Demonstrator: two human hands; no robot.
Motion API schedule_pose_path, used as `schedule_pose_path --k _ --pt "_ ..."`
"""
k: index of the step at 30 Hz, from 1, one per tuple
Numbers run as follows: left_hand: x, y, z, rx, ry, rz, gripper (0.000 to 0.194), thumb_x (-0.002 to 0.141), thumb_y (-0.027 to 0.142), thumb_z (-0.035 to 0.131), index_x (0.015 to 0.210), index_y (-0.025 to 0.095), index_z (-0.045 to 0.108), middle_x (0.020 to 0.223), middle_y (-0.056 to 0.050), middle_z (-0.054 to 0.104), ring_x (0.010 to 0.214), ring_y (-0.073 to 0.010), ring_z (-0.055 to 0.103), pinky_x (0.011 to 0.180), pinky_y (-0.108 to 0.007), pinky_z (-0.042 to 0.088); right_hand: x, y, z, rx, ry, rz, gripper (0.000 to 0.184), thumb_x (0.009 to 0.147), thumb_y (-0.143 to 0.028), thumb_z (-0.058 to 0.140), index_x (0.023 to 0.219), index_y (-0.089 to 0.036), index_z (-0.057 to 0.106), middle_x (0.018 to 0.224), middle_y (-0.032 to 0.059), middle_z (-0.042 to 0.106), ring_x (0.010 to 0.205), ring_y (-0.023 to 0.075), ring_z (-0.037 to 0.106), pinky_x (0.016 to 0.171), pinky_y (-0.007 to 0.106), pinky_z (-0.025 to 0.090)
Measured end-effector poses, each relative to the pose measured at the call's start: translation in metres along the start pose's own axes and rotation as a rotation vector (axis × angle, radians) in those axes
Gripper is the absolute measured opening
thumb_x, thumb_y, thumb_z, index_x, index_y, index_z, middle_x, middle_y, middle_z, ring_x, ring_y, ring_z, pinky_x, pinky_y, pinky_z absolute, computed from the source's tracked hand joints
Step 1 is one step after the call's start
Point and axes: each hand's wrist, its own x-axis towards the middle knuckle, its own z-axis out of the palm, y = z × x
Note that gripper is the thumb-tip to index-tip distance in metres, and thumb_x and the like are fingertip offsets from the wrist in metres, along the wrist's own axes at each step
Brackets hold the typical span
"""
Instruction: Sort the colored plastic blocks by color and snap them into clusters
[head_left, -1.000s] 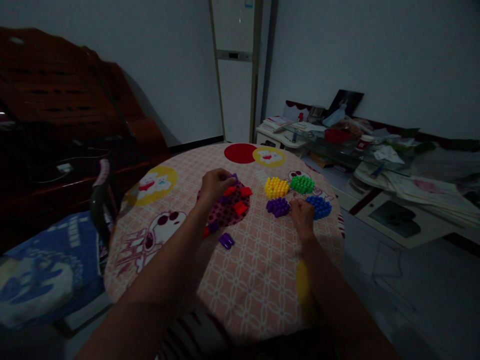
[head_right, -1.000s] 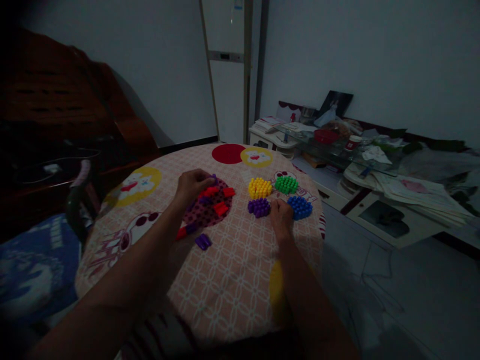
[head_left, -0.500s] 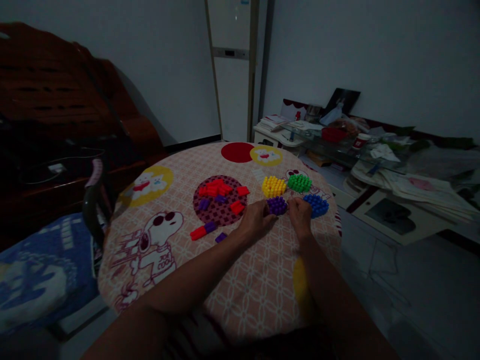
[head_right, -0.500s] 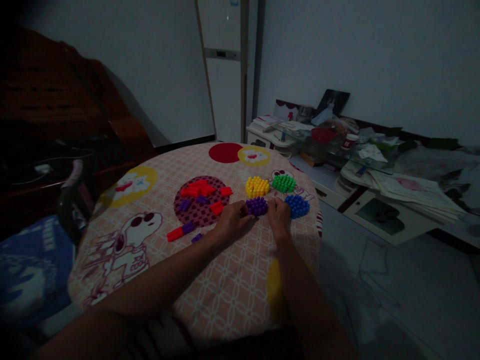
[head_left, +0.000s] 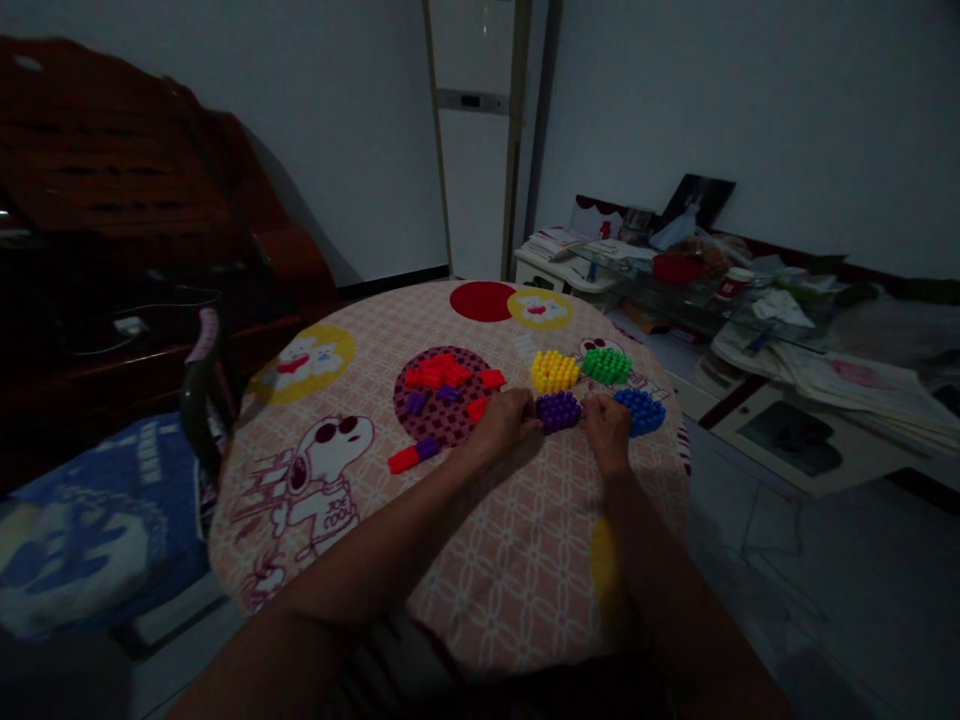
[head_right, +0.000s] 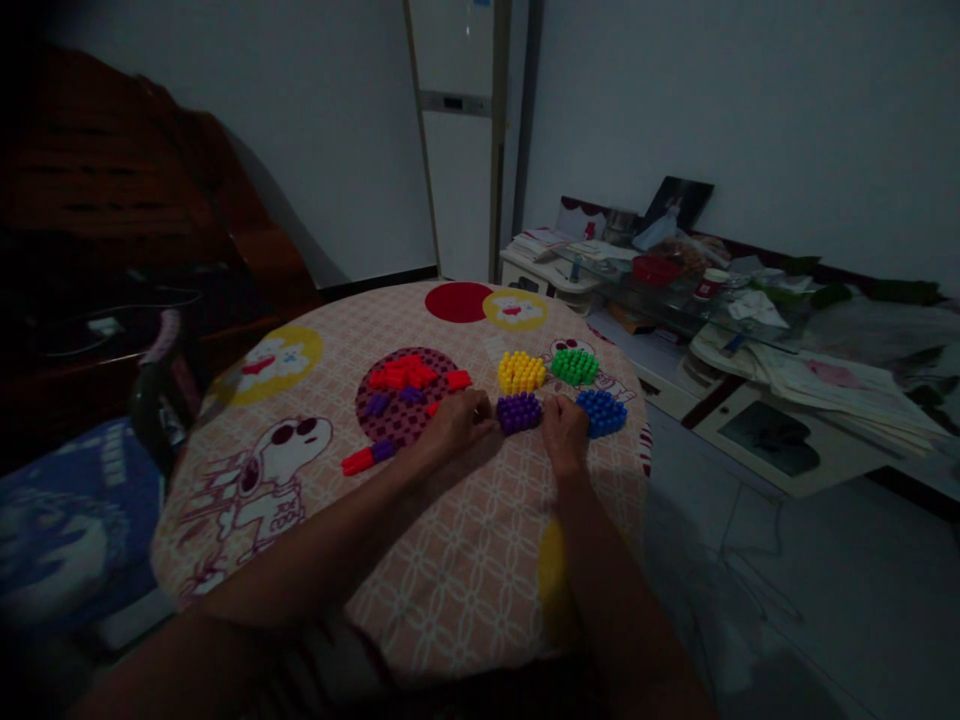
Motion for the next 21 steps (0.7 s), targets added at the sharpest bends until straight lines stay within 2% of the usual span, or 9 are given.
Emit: schedule_pose_path --k 2,4,7,10,14,18,21 --pt "0.001 -0.010 -0.034 0.060 -0.087 0.022 0.006 0.075 0.012 0.069 0.077 0.018 0.069 0.076 -0.004 0.069 0.072 -0.0182 0.062 0.067 -0.027 0.042 0.000 0.001 0.000 0.008 0.000 0.012 0.035 0.089 -0.039 0.046 0.061 -0.021 0.057 0.060 0.0021 0.059 0.061 0.0170 0.049 0.060 0.029 0.038" --pt "-0.003 -0.020 -0.066 0.145 -0.168 -0.034 0.004 0.074 0.014 0.071 0.074 0.019 0.071 0.073 -0.003 0.069 0.071 -0.0193 0.062 0.067 -0.027 0.041 0.000 0.003 0.000 0.019 -0.007 0.019 0.035 0.089 -0.039 0.046 0.063 -0.020 0.059 0.060 0.0020 0.059 0.062 0.0173 0.050 0.061 0.029 0.039" --pt "-0.020 -0.033 -0.097 0.256 -0.289 -0.111 0.007 0.068 0.014 0.076 0.068 0.020 0.072 0.068 -0.003 0.068 0.067 -0.0200 0.060 0.066 -0.028 0.039 0.001 0.005 0.001 0.030 -0.011 0.021 0.033 0.089 -0.038 0.047 0.064 -0.020 0.059 0.059 0.0017 0.058 0.063 0.0177 0.051 0.061 0.029 0.040" --pt "-0.045 -0.039 -0.099 0.311 -0.429 -0.087 0.016 0.060 0.015 0.084 0.068 0.021 0.072 0.067 -0.003 0.067 0.066 -0.0207 0.060 0.063 -0.028 0.038 0.002 0.007 0.002 0.036 -0.010 0.021 0.033 0.089 -0.038 0.048 0.063 -0.020 0.058 0.059 0.0017 0.058 0.062 0.0176 0.051 0.060 0.029 0.041" --pt "-0.067 -0.042 -0.085 0.397 -0.506 0.000 0.020 0.062 0.016 0.080 0.080 0.022 0.074 0.082 -0.005 0.072 0.075 -0.0224 0.064 0.063 -0.028 0.040 0.002 0.008 0.003 0.032 -0.008 0.017 0.033 0.089 -0.037 0.048 0.062 -0.020 0.058 0.059 0.0017 0.058 0.061 0.0168 0.050 0.060 0.029 0.040" --pt "-0.063 -0.036 -0.083 0.442 -0.563 0.011 0.016 0.068 0.022 0.077 0.084 0.020 0.073 0.083 -0.006 0.071 0.076 -0.0226 0.064 0.065 -0.028 0.042 0.002 0.007 0.003 0.025 0.005 0.023 0.033 0.089 -0.037 0.046 0.064 -0.020 0.059 0.059 0.0016 0.058 0.062 0.0169 0.051 0.060 0.029 0.040" --pt "-0.048 -0.027 -0.082 0.351 -0.565 0.075 0.011 0.078 0.027 0.071 0.083 0.017 0.073 0.080 -0.005 0.071 0.073 -0.0200 0.062 0.065 -0.027 0.041 0.002 0.007 0.003 0.028 0.007 0.035 0.034 0.090 -0.038 0.045 0.067 -0.019 0.062 0.059 0.0013 0.058 0.062 0.0172 0.052 0.060 0.028 0.040"
